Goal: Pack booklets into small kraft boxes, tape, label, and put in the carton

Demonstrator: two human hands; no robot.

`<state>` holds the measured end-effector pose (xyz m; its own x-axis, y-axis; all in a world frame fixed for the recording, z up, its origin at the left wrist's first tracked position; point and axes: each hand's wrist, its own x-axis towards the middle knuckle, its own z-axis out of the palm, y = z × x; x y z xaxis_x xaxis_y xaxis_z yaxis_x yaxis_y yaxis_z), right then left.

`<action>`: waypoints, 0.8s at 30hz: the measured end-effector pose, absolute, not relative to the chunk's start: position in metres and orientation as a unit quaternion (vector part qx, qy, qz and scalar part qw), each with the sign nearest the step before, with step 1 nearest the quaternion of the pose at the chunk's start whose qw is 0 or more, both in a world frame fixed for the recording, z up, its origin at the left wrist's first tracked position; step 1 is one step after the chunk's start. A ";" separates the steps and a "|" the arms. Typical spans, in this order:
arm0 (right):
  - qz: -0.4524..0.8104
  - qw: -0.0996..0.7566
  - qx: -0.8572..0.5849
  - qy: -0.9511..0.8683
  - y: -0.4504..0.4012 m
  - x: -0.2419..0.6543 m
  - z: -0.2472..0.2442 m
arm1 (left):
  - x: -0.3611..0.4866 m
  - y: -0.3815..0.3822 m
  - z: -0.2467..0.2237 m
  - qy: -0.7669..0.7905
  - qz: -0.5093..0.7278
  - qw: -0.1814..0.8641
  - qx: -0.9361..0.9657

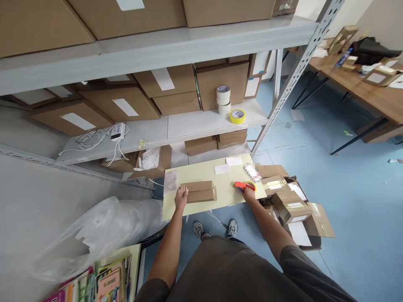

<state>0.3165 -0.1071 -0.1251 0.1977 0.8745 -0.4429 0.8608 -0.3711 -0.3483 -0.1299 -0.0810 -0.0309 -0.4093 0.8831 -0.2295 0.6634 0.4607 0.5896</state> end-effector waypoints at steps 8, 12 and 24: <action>0.269 -0.010 -0.784 -0.560 -0.107 0.313 -0.128 | -0.055 -0.073 -0.028 0.787 0.230 0.325 0.471; 0.277 -0.015 -0.778 -0.564 -0.108 0.314 -0.123 | -0.068 -0.081 -0.024 0.779 0.232 0.346 0.469; 0.266 -0.025 -0.782 -0.562 -0.108 0.311 -0.123 | -0.081 -0.103 -0.058 0.848 0.159 0.299 0.407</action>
<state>0.3110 -0.1076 -0.1228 0.2258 0.8665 -0.4451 0.8936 -0.3662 -0.2596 -0.0813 -0.1029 -0.0580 -0.4895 0.7859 -0.3778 0.5957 0.6178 0.5132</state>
